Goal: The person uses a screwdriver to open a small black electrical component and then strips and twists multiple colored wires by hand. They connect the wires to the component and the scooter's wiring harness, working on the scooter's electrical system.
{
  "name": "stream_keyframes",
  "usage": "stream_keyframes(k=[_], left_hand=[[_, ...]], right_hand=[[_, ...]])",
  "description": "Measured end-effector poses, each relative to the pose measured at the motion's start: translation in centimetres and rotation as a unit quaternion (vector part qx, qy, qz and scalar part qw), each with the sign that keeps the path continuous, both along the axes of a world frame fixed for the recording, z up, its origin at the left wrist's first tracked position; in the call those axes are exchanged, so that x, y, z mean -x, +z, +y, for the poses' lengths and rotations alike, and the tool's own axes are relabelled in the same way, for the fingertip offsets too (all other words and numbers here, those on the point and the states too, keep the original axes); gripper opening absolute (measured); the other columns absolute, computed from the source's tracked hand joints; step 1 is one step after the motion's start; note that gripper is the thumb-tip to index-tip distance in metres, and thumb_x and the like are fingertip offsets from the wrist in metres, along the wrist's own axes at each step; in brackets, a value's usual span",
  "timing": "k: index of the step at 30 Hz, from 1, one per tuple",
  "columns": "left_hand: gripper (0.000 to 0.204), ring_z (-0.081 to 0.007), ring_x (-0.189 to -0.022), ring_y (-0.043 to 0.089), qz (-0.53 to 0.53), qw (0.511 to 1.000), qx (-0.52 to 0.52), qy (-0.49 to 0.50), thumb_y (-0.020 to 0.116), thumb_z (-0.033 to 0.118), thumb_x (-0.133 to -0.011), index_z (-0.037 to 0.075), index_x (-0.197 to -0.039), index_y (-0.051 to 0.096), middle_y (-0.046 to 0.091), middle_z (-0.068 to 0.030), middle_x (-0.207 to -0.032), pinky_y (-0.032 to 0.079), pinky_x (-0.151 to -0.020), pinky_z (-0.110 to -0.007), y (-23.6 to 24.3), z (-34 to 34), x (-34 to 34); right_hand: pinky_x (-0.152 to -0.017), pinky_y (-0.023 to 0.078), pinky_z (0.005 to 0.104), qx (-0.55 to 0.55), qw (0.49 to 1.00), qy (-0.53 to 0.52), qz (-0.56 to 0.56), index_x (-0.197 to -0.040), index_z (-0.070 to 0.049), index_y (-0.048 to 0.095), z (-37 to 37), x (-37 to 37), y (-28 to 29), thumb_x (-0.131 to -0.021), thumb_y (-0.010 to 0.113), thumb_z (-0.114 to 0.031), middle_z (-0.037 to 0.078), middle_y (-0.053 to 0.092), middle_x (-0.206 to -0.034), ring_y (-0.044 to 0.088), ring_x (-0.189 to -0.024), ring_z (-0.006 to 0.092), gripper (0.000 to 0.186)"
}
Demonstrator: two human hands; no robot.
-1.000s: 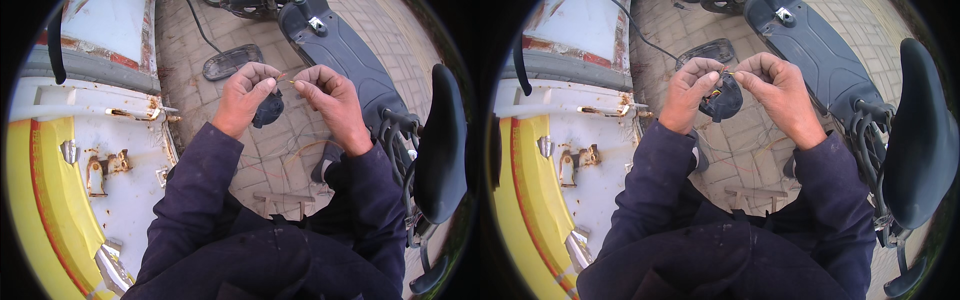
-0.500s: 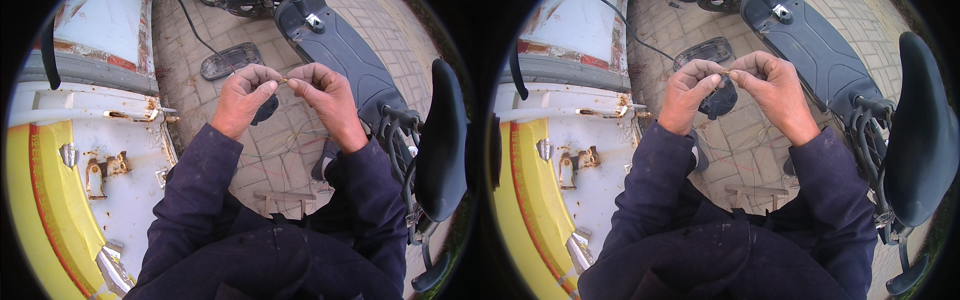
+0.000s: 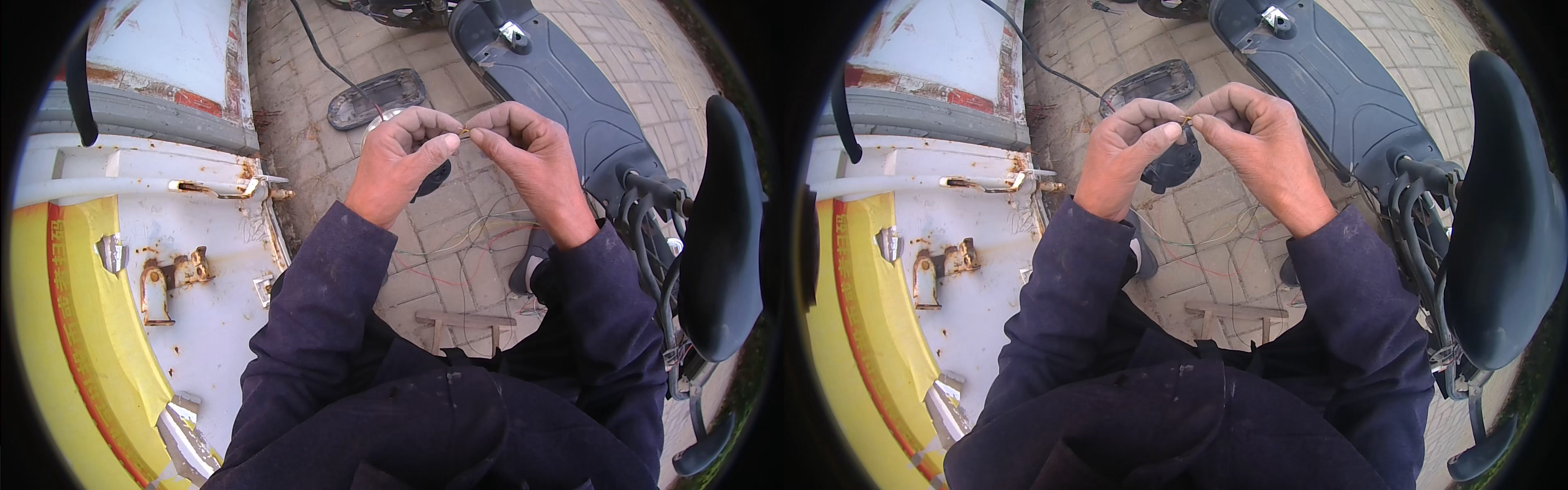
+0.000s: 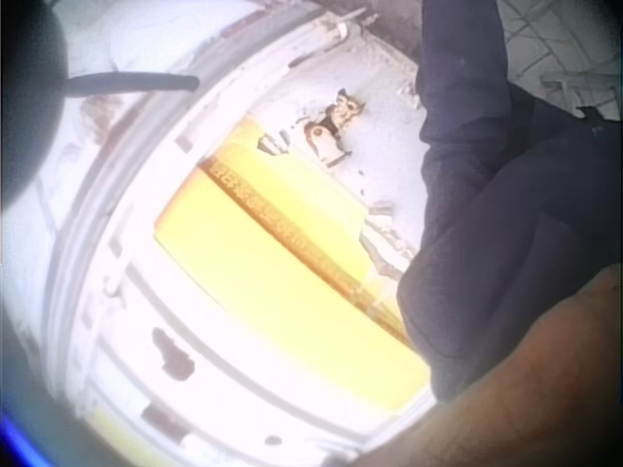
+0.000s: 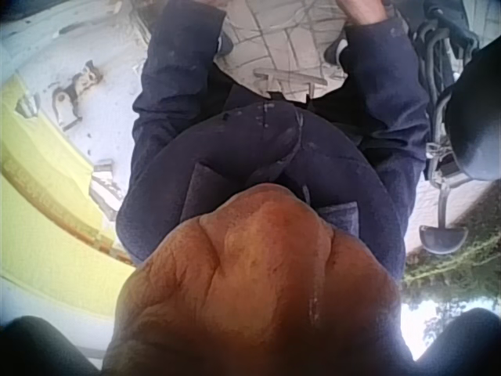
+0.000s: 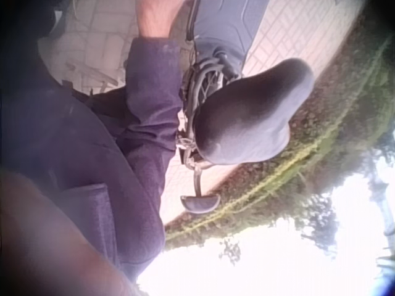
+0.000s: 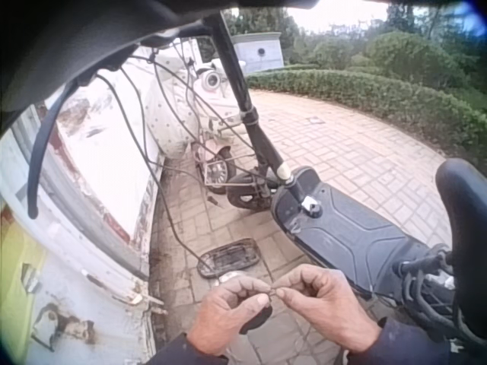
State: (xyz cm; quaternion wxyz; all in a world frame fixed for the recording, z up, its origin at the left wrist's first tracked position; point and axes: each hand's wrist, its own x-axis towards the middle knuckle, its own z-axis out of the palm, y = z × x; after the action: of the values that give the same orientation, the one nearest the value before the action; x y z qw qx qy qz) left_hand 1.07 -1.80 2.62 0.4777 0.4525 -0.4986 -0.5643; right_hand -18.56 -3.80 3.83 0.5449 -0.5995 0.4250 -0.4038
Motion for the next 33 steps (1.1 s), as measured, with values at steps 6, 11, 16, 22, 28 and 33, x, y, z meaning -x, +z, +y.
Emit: stream_keyframes(k=[6,11,16,22,28,33], left_hand=[[0.022,-0.0071,-0.084,0.061,0.009,1.000,-0.010,0.000,0.074,0.019,-0.094,0.001,-0.106,0.068,0.068,-0.0014,-0.090,0.048,-0.078,-0.022,-0.08,-0.07,0.12],[0.022,-0.0053,-0.078,0.059,0.006,1.000,0.000,0.021,0.075,0.020,-0.092,0.000,-0.101,0.069,0.067,-0.0002,-0.086,0.048,-0.070,-0.021,-0.34,-0.15,0.18],[0.021,-0.0048,-0.077,0.058,0.001,1.000,-0.004,0.025,0.075,0.020,-0.092,0.001,-0.099,0.069,0.066,0.0009,-0.085,0.048,-0.069,-0.020,-0.40,-0.09,0.09],[0.021,-0.0039,-0.075,0.057,0.004,0.999,0.018,0.036,0.076,0.020,-0.092,0.001,-0.097,0.070,0.066,0.0018,-0.083,0.047,-0.067,-0.020,-0.58,-0.15,0.18],[0.019,-0.0037,-0.074,0.057,-0.007,0.999,0.031,0.033,0.076,0.018,-0.092,0.001,-0.096,0.071,0.066,0.0022,-0.082,0.046,-0.066,-0.020,-0.60,-0.11,0.18],[0.017,-0.0035,-0.073,0.056,-0.021,0.999,0.039,0.031,0.075,0.017,-0.091,0.001,-0.095,0.071,0.065,0.0026,-0.081,0.046,-0.065,-0.020,-0.70,-0.08,0.20]], right_hand=[[-0.066,0.040,0.0190,0.005,1.000,0.004,0.008,-0.099,0.000,0.069,0.02,-0.08,0.04,-0.095,0.068,-0.012,-0.005,0.062,-0.080,0.051,-0.074,0.0015,0.013],[-0.063,0.038,0.0185,0.014,1.000,0.005,0.009,-0.099,0.000,0.069,0.07,-0.29,-0.21,-0.095,0.068,-0.011,-0.006,0.060,-0.078,0.049,-0.072,0.0006,0.012],[-0.061,0.037,0.0178,0.030,0.999,0.006,0.014,-0.099,0.000,0.068,0.10,-0.38,-0.46,-0.095,0.067,-0.009,-0.007,0.059,-0.077,0.048,-0.070,0.0002,0.010],[-0.062,0.040,0.0182,0.056,0.998,-0.002,0.024,-0.098,0.000,0.068,0.14,-0.67,-0.59,-0.094,0.070,-0.008,-0.006,0.059,-0.077,0.049,-0.071,0.0012,0.009],[-0.065,0.043,0.0195,0.085,0.994,-0.017,0.073,-0.097,0.000,0.067,0.38,-0.65,-0.41,-0.093,0.070,-0.006,-0.005,0.060,-0.080,0.052,-0.073,0.0031,0.008],[-0.067,0.044,0.0211,0.137,0.986,-0.019,0.098,-0.094,-0.001,0.065,0.27,-0.71,-0.43,-0.092,0.069,-0.002,-0.002,0.058,-0.088,0.053,-0.078,0.0049,0.004]])
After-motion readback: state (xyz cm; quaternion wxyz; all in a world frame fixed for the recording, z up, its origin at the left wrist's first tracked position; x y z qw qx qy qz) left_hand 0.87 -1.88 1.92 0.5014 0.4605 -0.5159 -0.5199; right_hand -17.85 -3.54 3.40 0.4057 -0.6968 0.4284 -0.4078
